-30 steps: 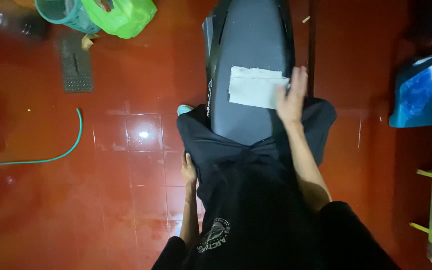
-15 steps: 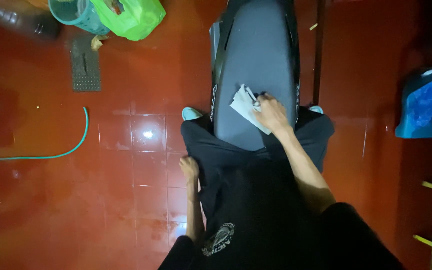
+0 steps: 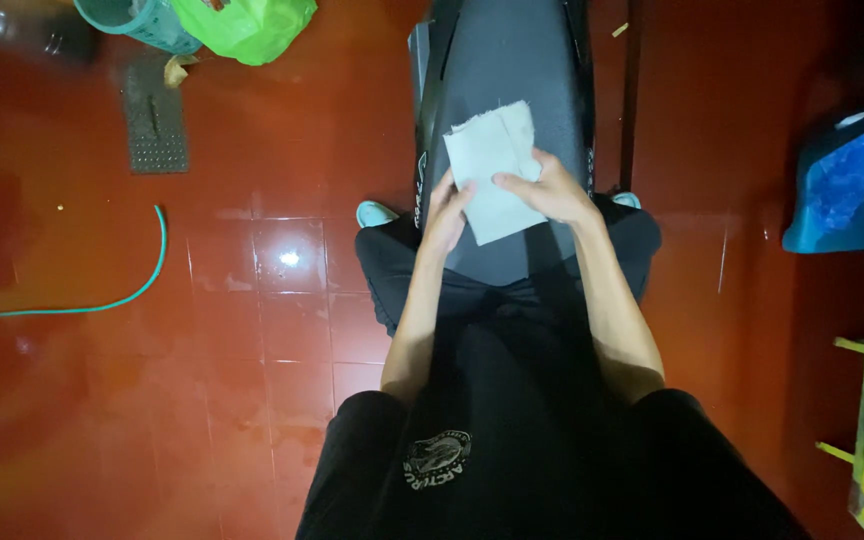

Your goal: The person wipes the seat of a motorcycle with a white cloth. They repeatedly rub the surface of the seat, folding the cloth occasionally, and continue wiping different areas of the seat.

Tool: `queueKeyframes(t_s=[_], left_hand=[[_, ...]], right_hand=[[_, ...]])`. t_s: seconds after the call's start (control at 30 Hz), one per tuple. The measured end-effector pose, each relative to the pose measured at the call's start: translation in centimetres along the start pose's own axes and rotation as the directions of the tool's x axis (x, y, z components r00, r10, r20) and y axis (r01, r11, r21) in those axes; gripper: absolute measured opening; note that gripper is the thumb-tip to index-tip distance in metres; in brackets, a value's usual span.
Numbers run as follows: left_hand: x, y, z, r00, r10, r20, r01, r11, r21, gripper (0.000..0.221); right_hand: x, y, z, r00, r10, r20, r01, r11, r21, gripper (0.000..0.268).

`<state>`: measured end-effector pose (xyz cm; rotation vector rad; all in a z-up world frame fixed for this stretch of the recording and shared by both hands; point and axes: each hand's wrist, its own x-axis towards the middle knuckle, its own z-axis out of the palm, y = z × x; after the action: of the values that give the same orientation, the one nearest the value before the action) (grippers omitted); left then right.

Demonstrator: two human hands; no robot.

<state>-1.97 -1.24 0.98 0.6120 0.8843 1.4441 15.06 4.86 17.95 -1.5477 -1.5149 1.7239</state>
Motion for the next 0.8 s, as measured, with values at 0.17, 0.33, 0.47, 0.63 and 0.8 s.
queueKeyframes(t_s=[0.17, 0.33, 0.47, 0.63, 0.8], left_hand=[[1.3, 5.6, 1.7, 0.99, 0.02, 0.137, -0.06, 0.953, 0.296, 0.046], [3.5, 9.3, 3.0, 0.869, 0.255, 0.424, -0.317, 0.945, 0.082, 0.019], [3.0, 8.9, 3.3, 0.915, 0.235, 0.327, -0.294, 0.945, 0.144, 0.012], [1.7, 9.9, 4.0, 0.96, 0.106, 0.259, -0.185, 0.934, 0.305, 0.037], [2.3, 7.7, 1.4, 0.935, 0.123, 0.333, -0.24, 0.911, 0.337, 0.02]], right_hand=[[1.3, 3.6, -2.3, 0.978, -0.2, 0.064, 0.202, 0.979, -0.018, 0.048], [2.8, 3.5, -2.4, 0.707, -0.68, 0.197, 0.646, 0.733, 0.214, 0.038], [4.5, 6.2, -1.5, 0.702, -0.711, 0.041, 0.705, 0.701, 0.108, 0.03], [5.2, 7.9, -1.5, 0.73, -0.683, -0.018, 0.678, 0.722, 0.137, 0.026], [3.8, 7.5, -1.7, 0.706, -0.67, 0.229, 0.633, 0.742, 0.218, 0.034]])
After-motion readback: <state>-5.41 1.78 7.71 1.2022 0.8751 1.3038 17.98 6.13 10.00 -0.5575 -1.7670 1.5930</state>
